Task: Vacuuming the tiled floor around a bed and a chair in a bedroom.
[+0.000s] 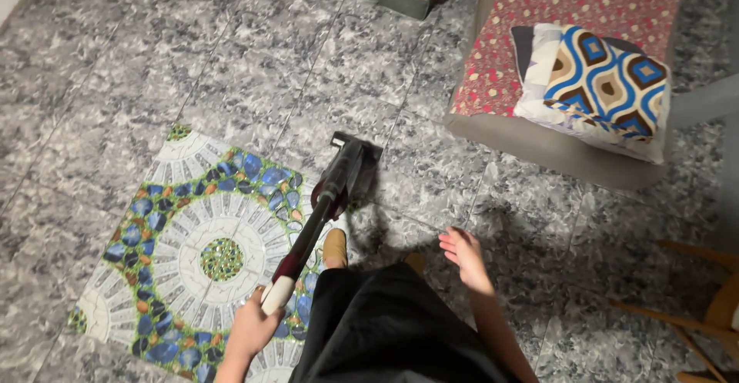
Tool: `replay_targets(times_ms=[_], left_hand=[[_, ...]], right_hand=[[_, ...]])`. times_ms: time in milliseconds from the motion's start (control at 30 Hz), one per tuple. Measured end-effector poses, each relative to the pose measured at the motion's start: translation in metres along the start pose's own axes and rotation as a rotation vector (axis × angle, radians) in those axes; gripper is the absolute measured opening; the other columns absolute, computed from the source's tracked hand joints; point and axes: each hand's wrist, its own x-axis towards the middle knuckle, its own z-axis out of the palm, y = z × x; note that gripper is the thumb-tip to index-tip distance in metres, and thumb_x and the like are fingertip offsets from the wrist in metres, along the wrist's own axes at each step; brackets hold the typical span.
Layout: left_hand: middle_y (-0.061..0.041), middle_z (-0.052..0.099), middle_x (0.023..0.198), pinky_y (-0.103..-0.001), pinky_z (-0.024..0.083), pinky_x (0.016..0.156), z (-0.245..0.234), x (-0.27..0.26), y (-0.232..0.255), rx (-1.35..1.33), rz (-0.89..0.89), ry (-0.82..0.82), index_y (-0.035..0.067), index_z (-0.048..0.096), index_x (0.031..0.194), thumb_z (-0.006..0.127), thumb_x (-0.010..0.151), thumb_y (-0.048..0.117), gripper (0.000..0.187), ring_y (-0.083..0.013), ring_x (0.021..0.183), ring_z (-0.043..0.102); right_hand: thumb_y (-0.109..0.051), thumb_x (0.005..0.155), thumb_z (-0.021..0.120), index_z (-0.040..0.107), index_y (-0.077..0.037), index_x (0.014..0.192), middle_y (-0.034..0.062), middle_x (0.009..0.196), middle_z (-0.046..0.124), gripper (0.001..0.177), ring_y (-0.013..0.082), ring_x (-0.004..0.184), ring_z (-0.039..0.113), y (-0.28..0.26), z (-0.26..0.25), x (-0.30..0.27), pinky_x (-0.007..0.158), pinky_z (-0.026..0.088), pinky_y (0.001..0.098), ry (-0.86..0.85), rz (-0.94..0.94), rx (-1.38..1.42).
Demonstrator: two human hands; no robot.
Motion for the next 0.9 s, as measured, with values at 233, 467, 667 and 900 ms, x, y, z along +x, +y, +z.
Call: replay_targets(times_ms=[233, 467, 667, 900], left_hand=[[-0.024, 0.079, 0.083, -0.045, 0.058, 0.088, -0.023, -0.045, -0.036, 0.082, -0.013, 0.002, 0.006, 0.061, 0.133, 0.081, 0.07, 0.028, 0.069, -0.039, 0.086, 0.077], [-0.02, 0.082, 0.082, -0.04, 0.065, 0.08, -0.051, -0.047, -0.043, 0.064, -0.16, -0.085, 0.011, 0.066, 0.13, 0.083, 0.071, 0.03, 0.064, -0.0304, 0.079, 0.08], [-0.019, 0.079, 0.084, -0.041, 0.063, 0.078, -0.03, -0.04, -0.047, 0.029, 0.037, 0.091, 0.006, 0.07, 0.121, 0.076, 0.07, 0.026, 0.055, -0.0319, 0.079, 0.082], [-0.028, 0.075, 0.082, -0.047, 0.061, 0.078, -0.025, -0.008, 0.045, 0.038, -0.033, 0.092, 0.004, 0.065, 0.129, 0.074, 0.073, 0.028, 0.061, -0.0407, 0.08, 0.077]], right_hand=[[-0.037, 0.094, 0.065, 0.064, -0.01, 0.128, 0.0106, 0.113, 0.076, 0.043, 0.0211, 0.1, 0.071, -0.008, 0.012, 0.009, 0.088, 0.054, 0.0384, -0.054, -0.03, -0.01], [-0.038, 0.096, 0.063, 0.064, -0.009, 0.128, 0.0096, 0.114, 0.076, 0.043, 0.0207, 0.101, 0.07, -0.018, 0.022, 0.009, 0.088, 0.053, 0.0378, -0.048, 0.006, -0.097], [-0.037, 0.096, 0.063, 0.064, -0.011, 0.13, 0.0105, 0.114, 0.076, 0.043, 0.0209, 0.101, 0.07, -0.014, 0.017, 0.019, 0.088, 0.053, 0.0378, -0.066, -0.034, -0.037], [-0.039, 0.095, 0.065, 0.064, -0.011, 0.128, 0.0106, 0.114, 0.076, 0.043, 0.0213, 0.101, 0.07, 0.002, 0.017, 0.021, 0.088, 0.053, 0.0392, -0.036, -0.002, -0.011]])
